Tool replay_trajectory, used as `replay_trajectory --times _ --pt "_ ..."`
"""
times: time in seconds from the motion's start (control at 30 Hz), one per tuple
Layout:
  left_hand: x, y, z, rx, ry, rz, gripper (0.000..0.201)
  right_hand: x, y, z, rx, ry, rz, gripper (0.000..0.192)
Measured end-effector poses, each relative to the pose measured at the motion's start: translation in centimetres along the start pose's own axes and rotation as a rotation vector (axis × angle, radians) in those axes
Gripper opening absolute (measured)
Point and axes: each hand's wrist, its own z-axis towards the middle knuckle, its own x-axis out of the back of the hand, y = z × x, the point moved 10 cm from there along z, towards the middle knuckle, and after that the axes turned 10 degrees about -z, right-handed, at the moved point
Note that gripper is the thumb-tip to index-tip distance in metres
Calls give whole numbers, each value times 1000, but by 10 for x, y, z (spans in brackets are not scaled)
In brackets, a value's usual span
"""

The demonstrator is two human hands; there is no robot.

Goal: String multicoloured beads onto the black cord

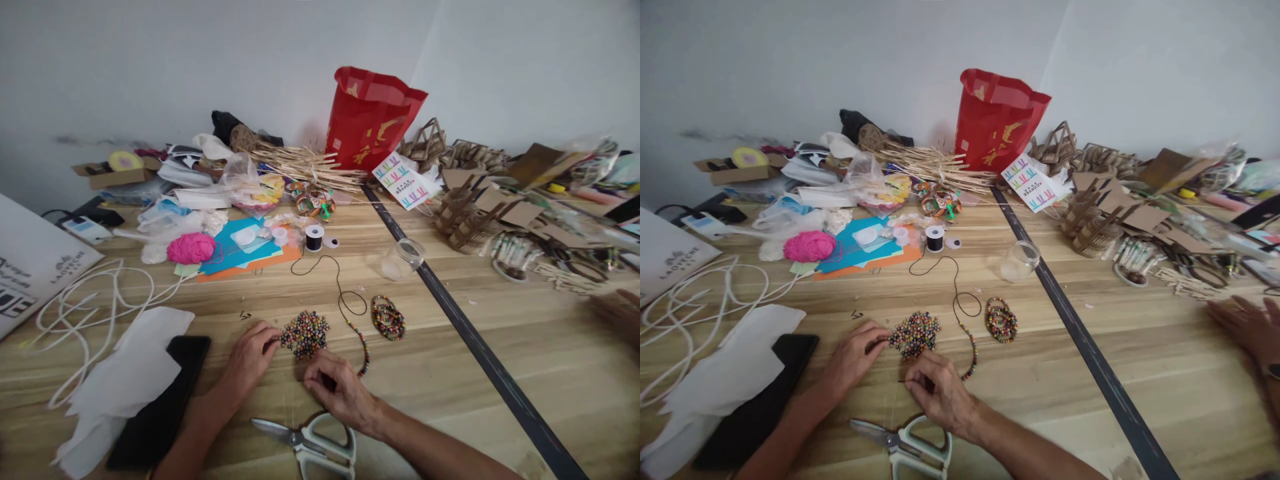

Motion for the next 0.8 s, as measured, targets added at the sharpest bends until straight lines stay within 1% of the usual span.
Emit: replay_trajectory --times 0.23,0.5,0.7,0.8 --pt "-5 9 -1 -83 -4 41 17 -1 1 0 -12 -8 -1 11" --pt "-13 14 0 -110 -49 38 19 -2 2 0 0 -9 -12 11" --pt "-7 12 0 -92 -35 -56 19 -2 4 -1 1 1 -39 12" --pt "-1 10 -1 -86 -13 -96 18 -1 -3 -2 39 -1 -66 13"
